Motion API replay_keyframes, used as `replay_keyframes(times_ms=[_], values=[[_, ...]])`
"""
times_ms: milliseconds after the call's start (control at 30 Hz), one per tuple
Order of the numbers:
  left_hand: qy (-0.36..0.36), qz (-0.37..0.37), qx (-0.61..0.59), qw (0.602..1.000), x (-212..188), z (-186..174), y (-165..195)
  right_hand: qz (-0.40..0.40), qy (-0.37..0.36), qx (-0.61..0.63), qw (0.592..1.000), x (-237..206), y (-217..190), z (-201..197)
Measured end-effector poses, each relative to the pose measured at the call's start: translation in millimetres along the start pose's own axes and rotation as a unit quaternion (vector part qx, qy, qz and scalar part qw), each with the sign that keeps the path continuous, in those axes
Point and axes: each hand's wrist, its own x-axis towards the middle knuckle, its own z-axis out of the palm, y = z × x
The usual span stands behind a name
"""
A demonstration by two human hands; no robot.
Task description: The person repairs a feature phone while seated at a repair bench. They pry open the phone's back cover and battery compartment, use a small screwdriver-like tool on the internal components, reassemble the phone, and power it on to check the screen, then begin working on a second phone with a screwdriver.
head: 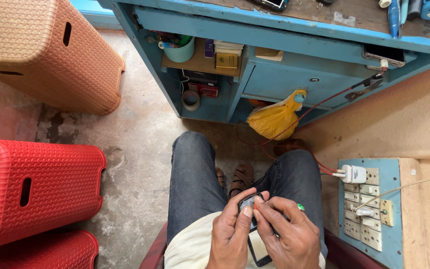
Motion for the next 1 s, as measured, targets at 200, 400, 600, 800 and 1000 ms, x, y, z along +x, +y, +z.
replay_keyframes(times_ms=[200,400,600,800,1000], values=[[0.001,-0.006,0.002,1.000,0,0,-1,-0.001,0.011,-0.013,1.000,-1,-2,2],[-0.010,0.005,-0.033,0.999,-2,-1,-3,-0.005,-0.001,0.003,1.000,-1,-1,-2],[-0.028,0.012,-0.081,0.996,-1,-3,-7,-0.008,-0.012,0.060,0.998,1,3,-4],[-0.040,-0.002,-0.075,0.996,-1,-5,-6,0.004,-0.034,0.075,0.997,1,4,-8],[-0.040,-0.016,-0.061,0.997,-2,-4,-1,0.005,-0.034,0.065,0.997,1,4,-8]])
